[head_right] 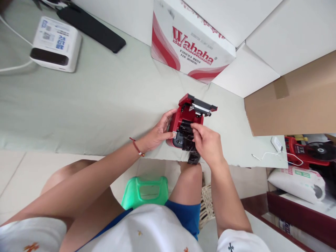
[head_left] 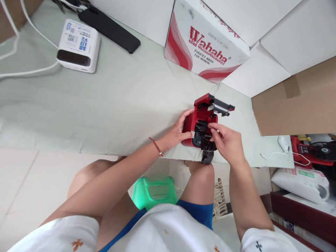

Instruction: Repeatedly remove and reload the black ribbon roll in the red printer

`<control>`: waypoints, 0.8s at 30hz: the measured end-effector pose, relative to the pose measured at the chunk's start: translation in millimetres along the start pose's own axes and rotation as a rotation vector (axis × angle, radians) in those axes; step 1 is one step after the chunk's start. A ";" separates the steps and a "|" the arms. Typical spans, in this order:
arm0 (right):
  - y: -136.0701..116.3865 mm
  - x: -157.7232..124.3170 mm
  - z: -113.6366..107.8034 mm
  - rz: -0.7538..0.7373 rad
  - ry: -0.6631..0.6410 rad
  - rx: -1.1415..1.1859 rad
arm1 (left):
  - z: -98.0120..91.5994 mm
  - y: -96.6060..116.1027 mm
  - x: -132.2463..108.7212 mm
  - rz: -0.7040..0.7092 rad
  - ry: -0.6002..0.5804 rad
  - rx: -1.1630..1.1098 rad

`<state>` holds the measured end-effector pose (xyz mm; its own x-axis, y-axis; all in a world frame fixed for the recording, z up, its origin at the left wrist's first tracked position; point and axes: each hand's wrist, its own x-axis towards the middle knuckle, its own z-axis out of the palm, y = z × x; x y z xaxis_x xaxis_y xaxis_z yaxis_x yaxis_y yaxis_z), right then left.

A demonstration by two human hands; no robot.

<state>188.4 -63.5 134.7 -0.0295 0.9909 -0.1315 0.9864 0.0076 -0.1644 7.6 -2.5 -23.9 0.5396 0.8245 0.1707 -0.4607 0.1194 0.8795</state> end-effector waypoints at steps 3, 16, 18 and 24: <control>-5.3 45.6 2.1 0.005 -0.100 -0.099 | -0.8 -1.4 -1.1 0.009 0.026 0.051; 19.2 -17.9 -41.6 0.167 -0.098 0.192 | -1.8 9.6 -2.1 0.008 0.025 0.148; 49.8 -42.9 -49.7 0.266 -0.051 0.293 | -1.2 11.0 -2.7 0.000 0.028 0.140; 125.0 -42.2 -2.1 0.416 -0.095 -0.037 | 1.8 10.2 -1.9 -0.014 0.053 0.118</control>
<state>313.3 -104.1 121.7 0.3587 0.8940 -0.2686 0.9226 -0.3832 -0.0433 3.2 -3.8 -14.5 0.5057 0.8517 0.1372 -0.3653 0.0674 0.9284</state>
